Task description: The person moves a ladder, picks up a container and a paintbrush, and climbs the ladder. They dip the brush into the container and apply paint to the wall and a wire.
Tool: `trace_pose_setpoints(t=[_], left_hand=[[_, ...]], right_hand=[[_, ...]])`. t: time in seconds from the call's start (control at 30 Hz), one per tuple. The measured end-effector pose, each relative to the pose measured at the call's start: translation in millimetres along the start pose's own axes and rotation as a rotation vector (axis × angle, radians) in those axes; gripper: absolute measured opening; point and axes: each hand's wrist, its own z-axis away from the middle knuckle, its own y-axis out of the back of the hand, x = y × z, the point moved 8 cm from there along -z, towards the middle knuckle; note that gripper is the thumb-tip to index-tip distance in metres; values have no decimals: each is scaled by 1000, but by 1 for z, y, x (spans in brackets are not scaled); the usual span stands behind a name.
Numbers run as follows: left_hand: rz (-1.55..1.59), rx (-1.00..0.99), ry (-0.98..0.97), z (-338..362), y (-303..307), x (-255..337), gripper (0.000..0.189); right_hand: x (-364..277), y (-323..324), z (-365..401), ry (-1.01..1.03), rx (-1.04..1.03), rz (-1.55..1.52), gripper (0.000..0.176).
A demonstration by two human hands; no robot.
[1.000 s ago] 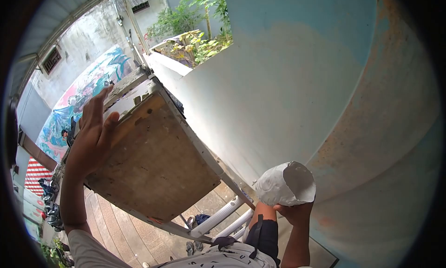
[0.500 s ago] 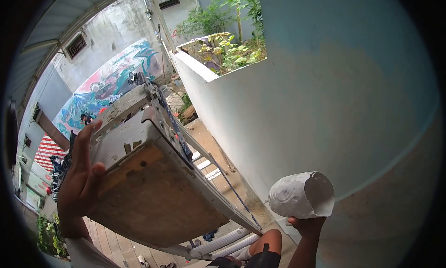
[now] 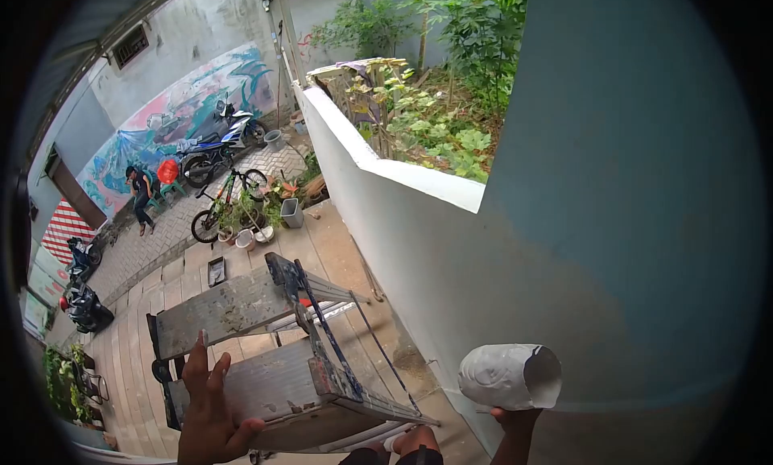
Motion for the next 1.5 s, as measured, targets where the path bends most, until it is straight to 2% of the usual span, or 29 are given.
trace_pose_setpoints(t=[0.1, 0.13, 0.23, 0.27, 0.3, 0.37, 0.5, 0.53, 0.6, 0.63, 0.7, 0.73, 0.77, 0.83, 0.87, 0.93, 0.97, 1.0, 1.07, 1.1, 1.17, 1.23, 1.37, 1.5], left_hand=[[19, -13, 17, -5, 5, 3, 89], [26, 16, -2, 7, -12, 1, 90], [65, 21, 17, 6, -13, -2, 92], [58, -7, 41, 5, -11, -5, 100], [66, -2, 35, 5, -12, -7, 100], [118, 72, 37, 6, -10, -9, 103], [169, 101, 19, 3, -7, -6, 106], [141, 111, 41, 4, -8, -9, 106], [186, 136, 71, 6, -8, -11, 110], [24, 211, 20, 9, -3, -7, 105], [163, 190, 13, 11, -9, -9, 94], [197, 284, -43, 8, -1, -2, 94], [237, 373, -91, 2, 5, 9, 94], [451, 576, -224, -8, 11, 33, 92], [481, 567, -276, -20, -3, 48, 92], [928, 681, -438, -36, -22, 67, 88], [878, 516, -517, -47, -16, 99, 85], [1042, 358, -663, -64, -21, 134, 84], [1222, -20, -700, -71, -24, 204, 97], [989, -133, -872, -76, -34, 228, 109], [906, -289, -1010, -75, -43, 259, 127], [948, -488, -1061, -75, -72, 274, 128], [1016, -531, -1120, -80, -73, 292, 126], [1166, -509, -980, -87, -64, 294, 116]], right_hand=[[-58, -31, -17, -97, -42, -50, 132], [-55, -28, -8, -75, -73, -25, 131], [-82, -41, -19, -113, -122, -5, 126], [-95, -49, -20, -148, -124, -53, 121], [-103, -51, -22, -139, -121, -47, 121], [-118, -57, -27, -120, -157, -30, 119], [-139, -67, -33, -98, -212, -41, 102], [-141, -66, -29, -191, -209, -47, 94], [-156, -67, -24, -121, -196, -38, 93], [-168, -67, -24, -60, -215, -31, 92], [-191, -64, -19, -42, -223, 36, 90], [-212, -66, -19, -26, -242, 46, 88], [-208, -60, -16, -45, -240, -1, 87], [-220, -53, -10, 1, -214, 61, 89], [-224, -50, -7, -52, -209, 73, 93], [-228, -44, -1, -57, -151, 62, 95], [-228, -42, 4, -83, -145, 34, 97], [-229, -40, 7, -95, -139, 55, 100], [-241, -29, 16, -92, -89, 87, 101], [-244, -28, 21, -102, -80, 112, 101], [-251, -22, 28, -104, -57, 136, 100], [-261, -19, 30, -100, -65, 166, 100], [-265, -23, 30, -144, -52, 209, 100], [-274, -33, 24, -134, -48, 183, 100]])
